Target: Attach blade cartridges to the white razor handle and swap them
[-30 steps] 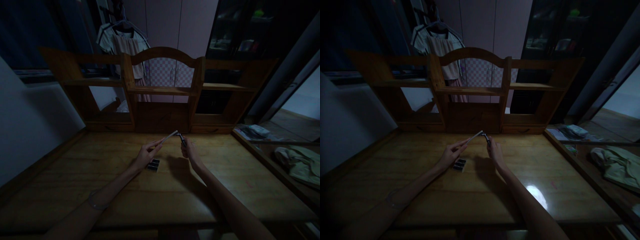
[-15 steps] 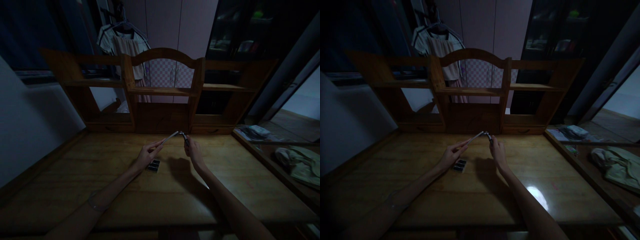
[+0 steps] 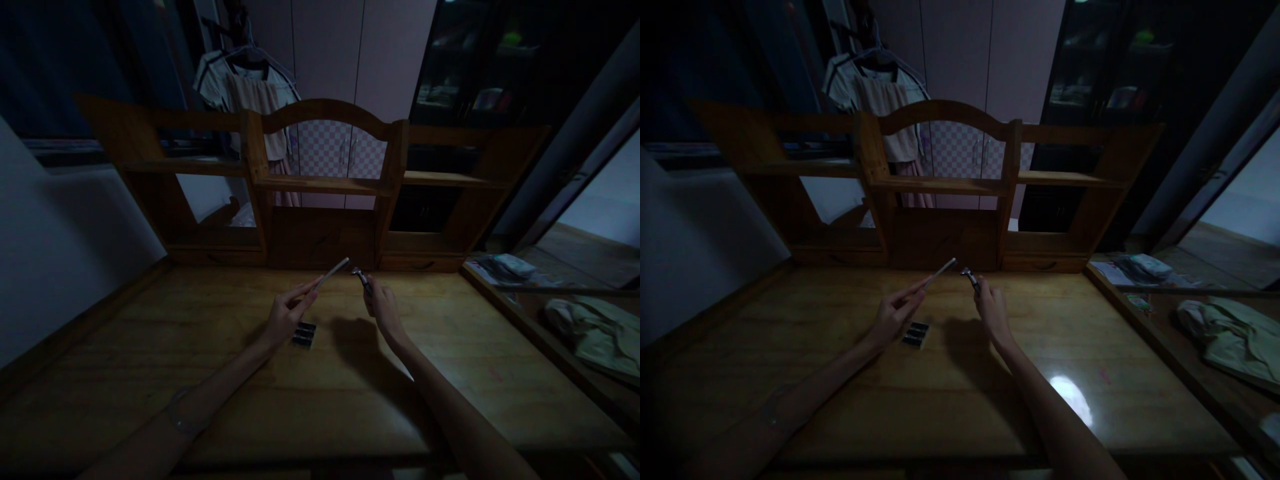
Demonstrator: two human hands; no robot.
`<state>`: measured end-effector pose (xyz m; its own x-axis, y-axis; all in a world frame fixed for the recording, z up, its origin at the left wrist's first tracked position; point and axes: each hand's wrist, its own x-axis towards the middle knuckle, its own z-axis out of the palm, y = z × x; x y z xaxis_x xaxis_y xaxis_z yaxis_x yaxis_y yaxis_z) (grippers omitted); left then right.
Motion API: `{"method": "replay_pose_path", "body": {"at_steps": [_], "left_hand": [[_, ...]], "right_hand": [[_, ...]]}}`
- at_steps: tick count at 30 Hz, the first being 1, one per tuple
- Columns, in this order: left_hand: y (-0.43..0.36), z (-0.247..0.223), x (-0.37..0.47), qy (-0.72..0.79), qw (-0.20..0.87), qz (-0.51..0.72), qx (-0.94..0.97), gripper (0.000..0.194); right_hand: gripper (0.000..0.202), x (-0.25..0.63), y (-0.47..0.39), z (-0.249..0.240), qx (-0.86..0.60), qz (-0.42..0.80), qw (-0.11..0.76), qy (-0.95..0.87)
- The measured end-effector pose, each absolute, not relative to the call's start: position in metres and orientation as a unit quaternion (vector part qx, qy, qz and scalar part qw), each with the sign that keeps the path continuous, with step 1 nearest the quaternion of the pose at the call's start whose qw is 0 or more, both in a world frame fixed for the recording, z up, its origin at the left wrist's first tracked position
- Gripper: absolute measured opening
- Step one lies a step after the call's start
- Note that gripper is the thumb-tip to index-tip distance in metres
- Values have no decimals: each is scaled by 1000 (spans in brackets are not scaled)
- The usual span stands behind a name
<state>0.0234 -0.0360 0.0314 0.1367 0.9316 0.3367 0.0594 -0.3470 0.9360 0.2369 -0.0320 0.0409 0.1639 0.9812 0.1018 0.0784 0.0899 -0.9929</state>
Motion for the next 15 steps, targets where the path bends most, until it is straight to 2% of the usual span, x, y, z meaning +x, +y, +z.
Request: {"method": "replay_pose_path", "body": {"at_steps": [4, 15], "left_hand": [[-32, 32, 27, 372, 378, 536, 657, 35], [-33, 33, 26, 378, 379, 521, 664, 36]], "right_hand": [[46, 234, -33, 40, -526, 411, 549, -503], [45, 234, -32, 42, -530, 418, 546, -496]]}}
